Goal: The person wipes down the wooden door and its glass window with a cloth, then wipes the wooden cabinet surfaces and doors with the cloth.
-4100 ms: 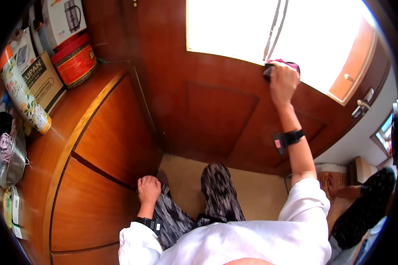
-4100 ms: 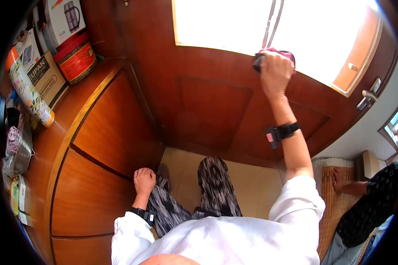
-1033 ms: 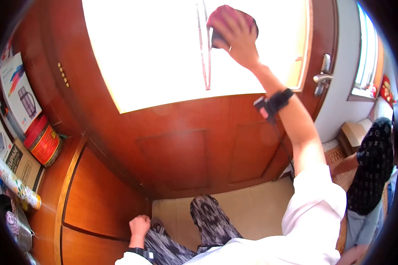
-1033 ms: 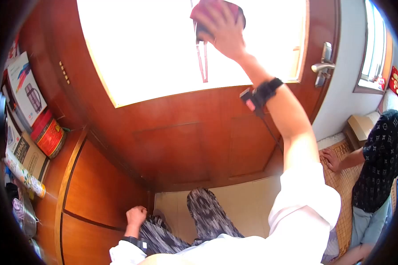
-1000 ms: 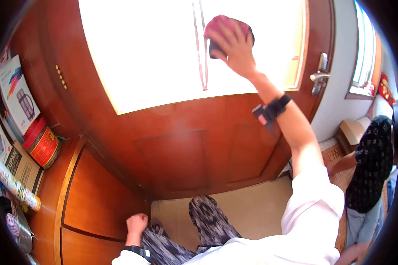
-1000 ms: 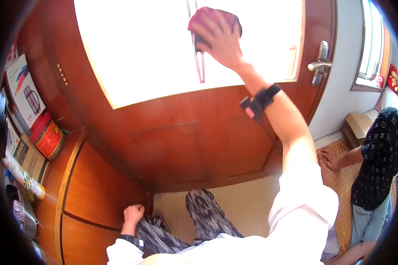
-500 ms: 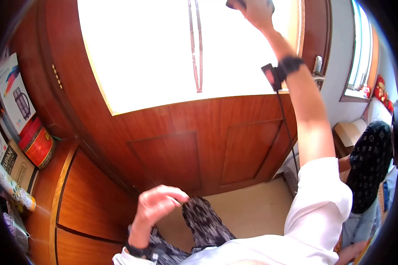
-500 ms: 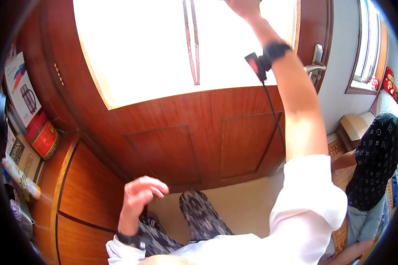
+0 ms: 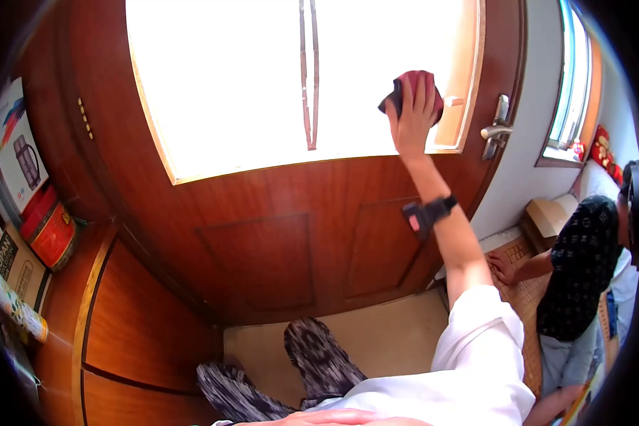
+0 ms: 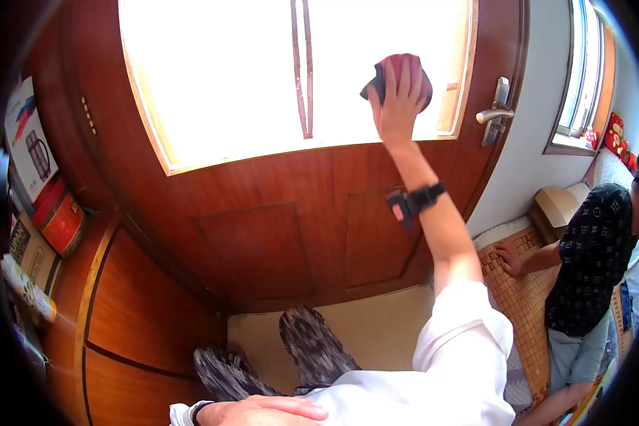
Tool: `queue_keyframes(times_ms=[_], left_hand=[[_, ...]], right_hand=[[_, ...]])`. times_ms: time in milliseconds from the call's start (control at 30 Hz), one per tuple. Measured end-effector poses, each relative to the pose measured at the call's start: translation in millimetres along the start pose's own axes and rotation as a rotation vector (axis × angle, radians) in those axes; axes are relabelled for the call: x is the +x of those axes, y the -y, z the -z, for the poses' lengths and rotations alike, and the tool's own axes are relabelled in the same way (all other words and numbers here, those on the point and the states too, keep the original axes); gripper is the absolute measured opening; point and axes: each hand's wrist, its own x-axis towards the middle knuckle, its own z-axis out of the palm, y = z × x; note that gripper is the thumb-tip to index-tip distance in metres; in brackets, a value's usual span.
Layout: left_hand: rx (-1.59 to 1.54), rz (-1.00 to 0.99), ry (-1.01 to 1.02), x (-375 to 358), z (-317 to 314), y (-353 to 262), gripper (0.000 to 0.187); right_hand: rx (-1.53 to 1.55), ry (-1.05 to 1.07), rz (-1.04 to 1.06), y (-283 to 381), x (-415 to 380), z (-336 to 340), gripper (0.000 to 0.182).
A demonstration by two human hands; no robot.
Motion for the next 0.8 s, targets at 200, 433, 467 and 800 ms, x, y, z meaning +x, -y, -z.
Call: queue_keyframes(times_ms=[200, 433, 467, 800], left_hand=[[0.149, -0.018, 0.119, 26, 4, -14, 0.030], [0.562, -0.010, 0.289, 45, 10, -22, 0.031], [0.677, -0.006, 0.301, 39, 10, -17, 0.031], [0.967, 0.085, 0.088, -34, 18, 54, 0.011]], right_hand=[[-0.058, 0.079, -0.030, -14, -16, 16, 0.064], [-0.242, -0.181, 0.333, -154, 214, -39, 0.063], [-0.345, -0.126, 0.340, -165, 225, -38, 0.063], [-0.162, -0.136, -0.137, -129, 83, -25, 0.073]])
